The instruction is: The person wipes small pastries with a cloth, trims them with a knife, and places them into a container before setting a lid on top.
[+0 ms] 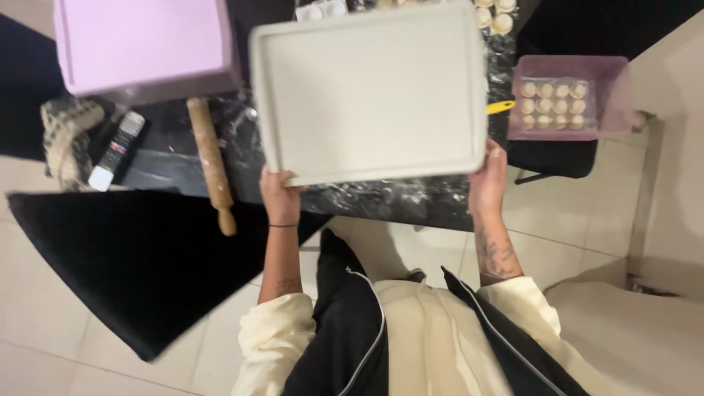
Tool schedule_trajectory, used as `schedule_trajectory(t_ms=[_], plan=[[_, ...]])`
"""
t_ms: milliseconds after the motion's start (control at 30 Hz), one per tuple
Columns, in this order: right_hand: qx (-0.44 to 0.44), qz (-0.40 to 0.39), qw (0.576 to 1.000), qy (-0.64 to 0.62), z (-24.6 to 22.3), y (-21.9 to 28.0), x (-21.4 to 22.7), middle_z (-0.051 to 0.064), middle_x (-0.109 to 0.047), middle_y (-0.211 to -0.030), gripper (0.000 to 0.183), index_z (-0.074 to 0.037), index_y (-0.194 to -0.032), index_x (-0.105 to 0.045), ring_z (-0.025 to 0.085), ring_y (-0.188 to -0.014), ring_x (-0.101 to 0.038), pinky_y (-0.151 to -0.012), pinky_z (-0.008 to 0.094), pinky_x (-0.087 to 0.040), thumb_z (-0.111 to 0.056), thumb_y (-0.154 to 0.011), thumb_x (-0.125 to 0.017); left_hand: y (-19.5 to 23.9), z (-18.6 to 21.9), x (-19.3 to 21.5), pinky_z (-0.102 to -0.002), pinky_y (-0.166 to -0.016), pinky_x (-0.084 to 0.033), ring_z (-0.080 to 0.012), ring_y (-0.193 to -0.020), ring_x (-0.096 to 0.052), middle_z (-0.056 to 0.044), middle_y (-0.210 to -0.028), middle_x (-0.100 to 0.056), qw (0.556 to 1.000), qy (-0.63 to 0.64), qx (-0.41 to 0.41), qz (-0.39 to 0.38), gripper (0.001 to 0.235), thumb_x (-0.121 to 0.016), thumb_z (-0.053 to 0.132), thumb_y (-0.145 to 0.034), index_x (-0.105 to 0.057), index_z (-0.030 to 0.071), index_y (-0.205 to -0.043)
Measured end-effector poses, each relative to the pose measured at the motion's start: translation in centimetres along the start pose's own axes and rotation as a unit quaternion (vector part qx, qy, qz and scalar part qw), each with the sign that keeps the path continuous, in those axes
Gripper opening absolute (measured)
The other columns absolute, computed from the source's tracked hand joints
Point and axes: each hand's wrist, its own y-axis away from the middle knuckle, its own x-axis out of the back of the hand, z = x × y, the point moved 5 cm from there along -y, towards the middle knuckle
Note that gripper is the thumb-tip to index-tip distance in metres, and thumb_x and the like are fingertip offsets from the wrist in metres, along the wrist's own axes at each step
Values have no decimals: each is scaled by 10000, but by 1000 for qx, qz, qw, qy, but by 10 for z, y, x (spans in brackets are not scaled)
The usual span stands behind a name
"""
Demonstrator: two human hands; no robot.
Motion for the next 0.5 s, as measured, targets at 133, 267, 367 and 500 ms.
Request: schedule_trajectory(t_ms=[133, 267, 367, 500], plan=[[36, -80, 996, 10, -31, 0, 79, 68, -641, -1296, 513, -32, -1373, -567, 163, -1210, -601, -1076, 349, -465, -450, -1116, -417, 60, -73, -28, -322, -532, -597, -168, -711, -645, -59, -894, -608, 997, -62, 40, -14, 300, -545, 62, -877, -569, 38, -1175], [-24, -10, 1000, -7, -51, 6, 166, 53, -663, -1250, 519, -15, -1344, -570, 164, -1162, -634, -1045, 343, -500, -441, -1109, -389, 110, -117, -67, -324, -569, -601, -181, -711, -664, -74, -906, -636, 993, -50, 93, -61, 283, -539, 75, -882, -565, 43, -1162], [-28, 38, 998, 29, -61, 10, 219, 43, -668, -1204, 399, -8, -1324, -584, 139, -1089, -644, -982, 307, -537, -318, -1095, -483, 133, -147, -89, -323, -603, -611, -165, -769, -678, -74, -958, -660, 984, -87, 134, -75, 316, -529, 77, -873, -564, 44, -1185], [-10, 124, 980, 153, -70, 5, 250, 24, -676, -1102, 322, -19, -1308, -613, 85, -947, -634, -836, 226, -540, -138, -1015, -670, 131, -177, -122, -326, -614, -630, -160, -776, -678, -65, -975, -650, 972, -110, 165, -124, 384, -534, 72, -839, -559, 71, -1222]])
